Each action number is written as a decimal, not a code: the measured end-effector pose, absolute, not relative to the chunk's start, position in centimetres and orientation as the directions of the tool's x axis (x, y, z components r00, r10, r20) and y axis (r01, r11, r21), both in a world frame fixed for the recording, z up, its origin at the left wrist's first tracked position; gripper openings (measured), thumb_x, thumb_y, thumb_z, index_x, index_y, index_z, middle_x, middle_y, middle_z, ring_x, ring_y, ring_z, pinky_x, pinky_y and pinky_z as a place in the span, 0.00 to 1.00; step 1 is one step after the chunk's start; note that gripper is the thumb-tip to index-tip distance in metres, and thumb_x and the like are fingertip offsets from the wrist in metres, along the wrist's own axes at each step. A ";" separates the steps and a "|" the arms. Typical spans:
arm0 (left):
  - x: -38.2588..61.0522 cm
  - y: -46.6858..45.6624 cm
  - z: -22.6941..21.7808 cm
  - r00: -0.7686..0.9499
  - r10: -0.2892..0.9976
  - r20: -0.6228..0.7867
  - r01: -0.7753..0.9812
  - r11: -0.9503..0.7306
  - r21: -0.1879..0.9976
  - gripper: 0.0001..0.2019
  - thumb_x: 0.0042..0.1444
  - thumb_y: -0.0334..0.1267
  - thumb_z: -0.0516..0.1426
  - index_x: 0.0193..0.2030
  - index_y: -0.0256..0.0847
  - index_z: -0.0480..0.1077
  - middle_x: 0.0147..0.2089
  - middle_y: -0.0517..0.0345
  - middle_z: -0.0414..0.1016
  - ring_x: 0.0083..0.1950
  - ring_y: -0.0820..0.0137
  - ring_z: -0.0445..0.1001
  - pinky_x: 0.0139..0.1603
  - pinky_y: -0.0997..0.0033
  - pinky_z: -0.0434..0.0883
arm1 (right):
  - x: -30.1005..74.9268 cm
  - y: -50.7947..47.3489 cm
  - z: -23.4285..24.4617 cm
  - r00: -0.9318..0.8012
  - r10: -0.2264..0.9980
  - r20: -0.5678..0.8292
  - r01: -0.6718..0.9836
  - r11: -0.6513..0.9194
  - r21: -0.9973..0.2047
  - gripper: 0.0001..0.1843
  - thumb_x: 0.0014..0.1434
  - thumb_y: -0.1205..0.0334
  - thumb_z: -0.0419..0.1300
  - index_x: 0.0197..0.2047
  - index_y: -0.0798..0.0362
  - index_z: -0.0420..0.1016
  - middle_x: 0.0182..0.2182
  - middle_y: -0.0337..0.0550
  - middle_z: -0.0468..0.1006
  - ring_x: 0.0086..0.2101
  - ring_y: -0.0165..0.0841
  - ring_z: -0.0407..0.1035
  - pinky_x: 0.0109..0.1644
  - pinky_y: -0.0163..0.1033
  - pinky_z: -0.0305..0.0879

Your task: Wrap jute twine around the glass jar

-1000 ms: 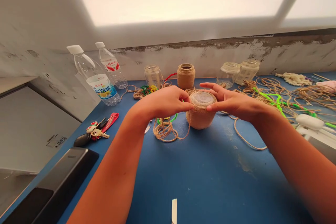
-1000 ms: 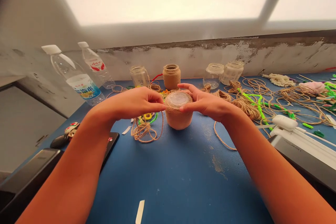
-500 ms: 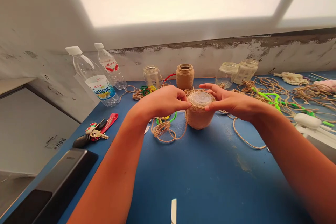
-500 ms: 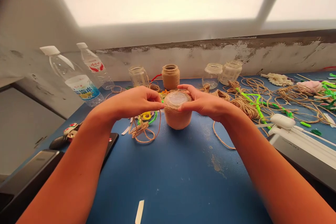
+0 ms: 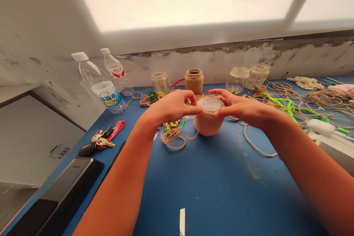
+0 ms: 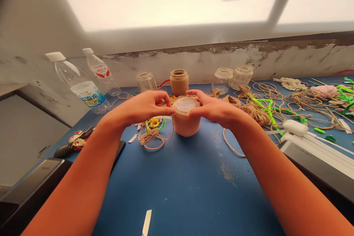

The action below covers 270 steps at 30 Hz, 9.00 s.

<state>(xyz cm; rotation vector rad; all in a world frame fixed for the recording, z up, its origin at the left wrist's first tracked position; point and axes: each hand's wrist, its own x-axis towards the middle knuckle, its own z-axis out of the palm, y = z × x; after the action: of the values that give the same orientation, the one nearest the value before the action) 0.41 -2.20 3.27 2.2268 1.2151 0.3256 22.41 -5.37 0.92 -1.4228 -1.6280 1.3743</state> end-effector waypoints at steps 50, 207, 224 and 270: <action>2.2 -2.0 1.9 0.503 0.864 -0.012 0.768 -0.440 0.464 0.27 0.56 0.63 0.53 0.21 0.41 0.60 0.25 0.57 0.59 0.30 0.66 0.62 0.31 0.69 0.54 | 22.4 -5.5 1.0 -0.259 0.946 -0.194 0.356 -0.093 -0.930 0.44 0.51 0.62 0.66 0.68 0.42 0.54 0.57 0.43 0.75 0.58 0.47 0.67 0.63 0.48 0.62; 0.6 -2.4 3.3 0.584 0.800 -0.139 0.677 -0.385 0.628 0.16 0.49 0.50 0.61 0.20 0.40 0.70 0.19 0.65 0.54 0.23 0.75 0.51 0.25 0.70 0.50 | 23.5 -5.2 0.7 -0.336 0.924 -0.180 0.285 -0.082 -0.955 0.40 0.50 0.60 0.70 0.64 0.44 0.61 0.59 0.45 0.76 0.60 0.48 0.67 0.65 0.54 0.63; 0.9 -2.5 3.5 0.565 0.799 -0.206 0.715 -0.349 0.606 0.21 0.48 0.52 0.61 0.18 0.41 0.60 0.20 0.65 0.51 0.23 0.75 0.47 0.25 0.68 0.45 | 22.3 -5.5 0.5 -0.314 0.937 -0.150 0.402 -0.011 -0.916 0.44 0.52 0.53 0.70 0.68 0.42 0.57 0.62 0.44 0.72 0.59 0.46 0.68 0.65 0.50 0.63; 0.0 -2.0 3.7 0.569 0.789 -0.231 0.712 -0.332 0.619 0.20 0.48 0.55 0.63 0.23 0.40 0.66 0.23 0.65 0.61 0.24 0.75 0.55 0.25 0.71 0.50 | 23.5 -5.1 0.4 -0.421 0.890 -0.176 0.198 -0.099 -0.975 0.41 0.50 0.63 0.70 0.65 0.45 0.60 0.60 0.45 0.74 0.61 0.44 0.66 0.65 0.50 0.61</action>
<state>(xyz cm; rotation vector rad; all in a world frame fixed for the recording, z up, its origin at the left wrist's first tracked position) -0.01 -1.97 3.66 2.1104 1.1940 0.1437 23.47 -5.10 0.37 -1.2001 -1.6070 1.5674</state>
